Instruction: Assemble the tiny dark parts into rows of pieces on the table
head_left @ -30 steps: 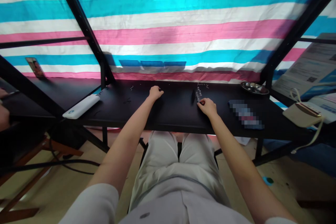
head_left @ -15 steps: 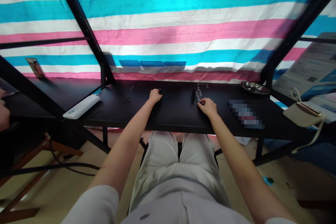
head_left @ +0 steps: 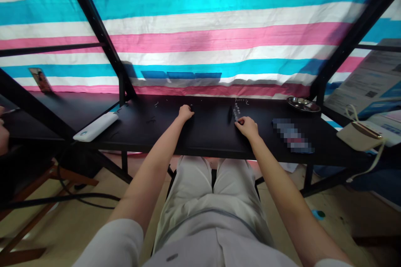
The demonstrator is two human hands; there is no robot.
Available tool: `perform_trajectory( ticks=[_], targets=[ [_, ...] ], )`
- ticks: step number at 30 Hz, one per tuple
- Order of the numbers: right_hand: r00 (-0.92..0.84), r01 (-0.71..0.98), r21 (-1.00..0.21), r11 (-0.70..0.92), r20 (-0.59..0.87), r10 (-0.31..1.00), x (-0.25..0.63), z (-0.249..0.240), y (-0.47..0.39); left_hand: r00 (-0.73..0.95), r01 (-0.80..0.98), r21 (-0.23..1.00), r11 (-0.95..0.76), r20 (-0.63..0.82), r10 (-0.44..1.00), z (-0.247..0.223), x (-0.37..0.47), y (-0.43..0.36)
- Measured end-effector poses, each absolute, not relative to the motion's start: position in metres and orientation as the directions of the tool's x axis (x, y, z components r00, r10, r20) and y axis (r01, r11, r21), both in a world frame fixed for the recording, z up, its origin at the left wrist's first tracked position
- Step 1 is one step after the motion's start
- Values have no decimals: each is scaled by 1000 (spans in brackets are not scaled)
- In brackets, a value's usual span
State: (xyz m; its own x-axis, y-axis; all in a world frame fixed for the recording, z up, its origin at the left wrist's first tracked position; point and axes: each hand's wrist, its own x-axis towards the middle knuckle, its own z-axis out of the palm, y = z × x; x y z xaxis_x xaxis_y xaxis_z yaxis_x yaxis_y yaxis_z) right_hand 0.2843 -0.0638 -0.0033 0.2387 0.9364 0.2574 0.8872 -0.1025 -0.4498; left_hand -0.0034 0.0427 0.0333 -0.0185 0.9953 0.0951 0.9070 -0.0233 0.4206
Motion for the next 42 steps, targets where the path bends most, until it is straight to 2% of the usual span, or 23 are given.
perform_trajectory(
  ticks=[6,8,10,12,15,18,23,28,37,42],
  targets=[
    [236,892,-440,-104,256,937,284,-3,-64,5,905,426,-10,13,1000,43,-6,36],
    [237,892,-438,-107,252,938,284,-3,-64,-23,908,420,4,40,999,44,-9,30],
    [237,892,-439,-108,251,939,284,-3,-64,-74,897,441,-5,162,984,43,-11,21],
    [240,891,-440,-109,252,937,283,-3,-64,-79,869,485,-102,338,938,42,-10,10],
    [245,891,-440,-114,252,936,283,-3,-64,24,796,495,-348,549,836,40,-1,-10],
    [248,890,-439,-121,246,937,283,-2,-63,210,722,419,-551,626,751,41,19,-31],
    [251,891,-436,-124,246,936,283,-2,-62,439,636,304,-709,613,657,43,57,-57],
    [242,897,-428,-115,255,936,283,-3,-59,564,633,211,-745,534,630,38,86,-60],
    [234,900,-422,-110,255,938,284,-2,-58,598,748,107,-656,322,734,24,116,-48],
    [230,902,-418,-107,256,939,285,-2,-57,573,771,114,-626,302,762,21,121,-45]
  ],
)
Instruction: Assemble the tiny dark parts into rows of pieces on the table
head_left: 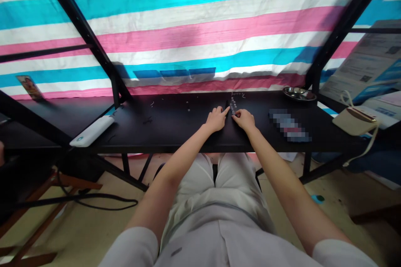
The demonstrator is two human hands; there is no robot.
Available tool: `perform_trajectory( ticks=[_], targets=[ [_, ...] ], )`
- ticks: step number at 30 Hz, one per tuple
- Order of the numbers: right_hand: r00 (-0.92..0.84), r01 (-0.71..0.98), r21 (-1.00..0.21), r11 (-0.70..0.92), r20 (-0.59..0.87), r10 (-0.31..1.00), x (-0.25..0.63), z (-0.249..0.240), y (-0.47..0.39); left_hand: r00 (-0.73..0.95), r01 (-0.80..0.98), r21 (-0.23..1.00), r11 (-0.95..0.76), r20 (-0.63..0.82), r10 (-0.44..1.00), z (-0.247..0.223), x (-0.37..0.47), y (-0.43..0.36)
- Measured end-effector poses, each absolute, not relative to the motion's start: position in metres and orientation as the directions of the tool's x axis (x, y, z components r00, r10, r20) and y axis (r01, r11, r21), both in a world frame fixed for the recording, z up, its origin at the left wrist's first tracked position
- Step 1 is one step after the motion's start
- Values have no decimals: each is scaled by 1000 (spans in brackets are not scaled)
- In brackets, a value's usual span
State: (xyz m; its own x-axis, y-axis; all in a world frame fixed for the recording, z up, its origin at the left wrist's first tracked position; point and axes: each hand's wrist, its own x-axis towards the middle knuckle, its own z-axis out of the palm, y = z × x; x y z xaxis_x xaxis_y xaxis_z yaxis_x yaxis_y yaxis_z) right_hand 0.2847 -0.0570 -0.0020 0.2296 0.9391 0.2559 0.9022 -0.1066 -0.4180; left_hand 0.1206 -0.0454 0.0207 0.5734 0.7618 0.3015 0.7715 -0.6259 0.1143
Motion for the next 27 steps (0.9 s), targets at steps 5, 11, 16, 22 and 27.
perform_trajectory(
  ticks=[5,11,16,22,27],
  targets=[
    [234,900,-422,-111,250,940,285,-3,-55,576,747,102,-657,394,716,22,121,-45],
    [238,900,-421,-111,262,935,285,-3,-55,550,737,114,-666,472,689,28,108,-40],
    [244,891,-441,-109,262,934,284,-2,-57,460,732,212,-648,548,699,35,77,-33],
    [263,876,-464,-130,236,935,282,1,-61,315,738,332,-587,600,736,27,40,-32],
    [246,870,-479,-114,222,944,279,1,-65,161,675,445,-589,690,705,18,31,-33]
  ],
)
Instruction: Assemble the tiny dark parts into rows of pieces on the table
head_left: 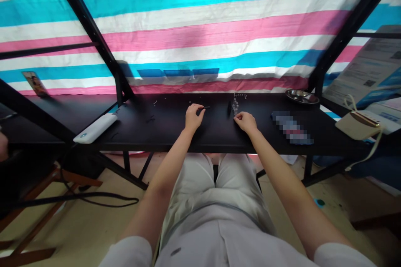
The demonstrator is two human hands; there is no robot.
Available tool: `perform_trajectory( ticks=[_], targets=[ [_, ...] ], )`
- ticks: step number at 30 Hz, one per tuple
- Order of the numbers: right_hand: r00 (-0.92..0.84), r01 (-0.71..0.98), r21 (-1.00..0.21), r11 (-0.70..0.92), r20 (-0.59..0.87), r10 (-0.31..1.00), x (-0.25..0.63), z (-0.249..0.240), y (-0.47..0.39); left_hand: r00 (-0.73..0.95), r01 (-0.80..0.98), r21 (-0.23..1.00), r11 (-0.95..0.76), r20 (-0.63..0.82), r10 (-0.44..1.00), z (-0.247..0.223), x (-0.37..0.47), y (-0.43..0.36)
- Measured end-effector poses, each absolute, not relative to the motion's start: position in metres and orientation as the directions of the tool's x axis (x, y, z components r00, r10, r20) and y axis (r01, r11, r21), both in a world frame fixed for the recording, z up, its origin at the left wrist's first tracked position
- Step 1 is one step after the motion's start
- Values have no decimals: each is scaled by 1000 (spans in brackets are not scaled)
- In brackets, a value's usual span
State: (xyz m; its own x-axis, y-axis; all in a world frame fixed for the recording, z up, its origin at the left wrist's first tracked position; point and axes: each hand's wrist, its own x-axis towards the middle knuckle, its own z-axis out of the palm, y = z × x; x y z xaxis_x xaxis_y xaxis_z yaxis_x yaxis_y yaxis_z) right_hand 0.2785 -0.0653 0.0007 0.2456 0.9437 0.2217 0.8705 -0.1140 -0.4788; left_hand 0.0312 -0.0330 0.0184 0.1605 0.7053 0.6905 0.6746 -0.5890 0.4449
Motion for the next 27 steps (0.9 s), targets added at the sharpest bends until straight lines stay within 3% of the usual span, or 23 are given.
perform_trajectory(
  ticks=[12,19,27],
  targets=[
    [-138,934,-276,225,304,943,242,4,-70,158,582,409,-703,791,591,11,30,-28],
    [-203,951,-176,254,263,943,212,15,-54,152,587,416,-695,787,599,12,30,-28],
    [-184,957,-164,239,293,938,197,11,-40,99,607,440,-662,785,612,10,27,-26]
  ],
)
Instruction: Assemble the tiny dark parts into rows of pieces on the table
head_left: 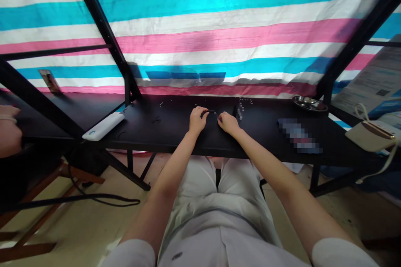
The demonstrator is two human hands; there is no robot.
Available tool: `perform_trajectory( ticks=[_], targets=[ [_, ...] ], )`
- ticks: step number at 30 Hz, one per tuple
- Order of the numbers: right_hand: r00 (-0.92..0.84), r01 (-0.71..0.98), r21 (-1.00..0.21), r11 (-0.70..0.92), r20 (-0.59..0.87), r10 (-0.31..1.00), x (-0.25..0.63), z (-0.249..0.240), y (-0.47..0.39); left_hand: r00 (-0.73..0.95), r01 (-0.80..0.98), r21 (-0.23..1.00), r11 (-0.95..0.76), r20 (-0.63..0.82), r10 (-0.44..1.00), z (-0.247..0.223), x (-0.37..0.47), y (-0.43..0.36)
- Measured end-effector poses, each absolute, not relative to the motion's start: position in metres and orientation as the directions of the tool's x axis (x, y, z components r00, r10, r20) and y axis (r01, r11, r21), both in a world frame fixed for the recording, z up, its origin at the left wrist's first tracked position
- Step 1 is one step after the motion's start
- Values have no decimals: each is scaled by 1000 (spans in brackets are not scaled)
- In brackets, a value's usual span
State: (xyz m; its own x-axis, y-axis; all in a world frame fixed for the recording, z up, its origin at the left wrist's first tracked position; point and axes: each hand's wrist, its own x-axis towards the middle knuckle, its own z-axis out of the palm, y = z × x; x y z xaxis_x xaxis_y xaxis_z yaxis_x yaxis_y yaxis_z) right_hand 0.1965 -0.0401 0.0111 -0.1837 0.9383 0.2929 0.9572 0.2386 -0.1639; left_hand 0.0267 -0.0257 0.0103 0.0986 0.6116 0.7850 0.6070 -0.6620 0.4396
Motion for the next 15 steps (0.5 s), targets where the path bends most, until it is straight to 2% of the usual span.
perform_trajectory(
  ticks=[5,15],
  targets=[
    [-147,960,-183,211,312,939,195,8,-44,106,589,446,-674,784,612,12,27,-27],
    [-185,973,-77,217,302,935,193,13,-51,123,540,435,-721,806,579,14,29,-30]
  ],
)
